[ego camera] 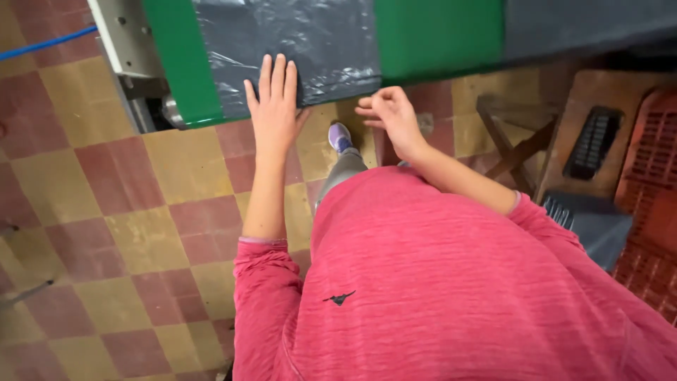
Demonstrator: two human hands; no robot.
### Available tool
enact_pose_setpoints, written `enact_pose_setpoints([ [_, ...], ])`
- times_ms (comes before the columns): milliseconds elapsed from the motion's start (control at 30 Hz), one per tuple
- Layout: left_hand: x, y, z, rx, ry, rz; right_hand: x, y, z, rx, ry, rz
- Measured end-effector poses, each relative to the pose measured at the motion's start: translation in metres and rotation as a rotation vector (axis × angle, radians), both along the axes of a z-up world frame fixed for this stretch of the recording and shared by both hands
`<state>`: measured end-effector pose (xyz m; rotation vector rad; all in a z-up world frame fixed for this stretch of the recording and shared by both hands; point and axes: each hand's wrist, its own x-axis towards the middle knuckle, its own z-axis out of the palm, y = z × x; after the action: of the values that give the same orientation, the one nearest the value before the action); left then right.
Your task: Folding black plastic bags on a conveyor belt and stacking them in a crate.
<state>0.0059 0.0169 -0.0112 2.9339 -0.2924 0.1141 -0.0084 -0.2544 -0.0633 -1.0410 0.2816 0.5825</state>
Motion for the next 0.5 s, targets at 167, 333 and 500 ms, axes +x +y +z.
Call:
enact_pose_setpoints([
  [167, 0.001, 0.010, -0.008, -0.016, -0.001, 0.028, 0.019, 0.014, 0.069, -0.952, -0.762, 0.026],
  [333, -0.009, 0.022, -0.019, 0.095, -0.380, -0.086, 0.059, 0.024, 0.062, -1.366, -1.520, 0.362],
  [500, -0.010, 0.035, -0.011, 0.048, -0.349, -0.196, 0.068, 0.037, 0.069, -1.428, -1.531, 0.539],
])
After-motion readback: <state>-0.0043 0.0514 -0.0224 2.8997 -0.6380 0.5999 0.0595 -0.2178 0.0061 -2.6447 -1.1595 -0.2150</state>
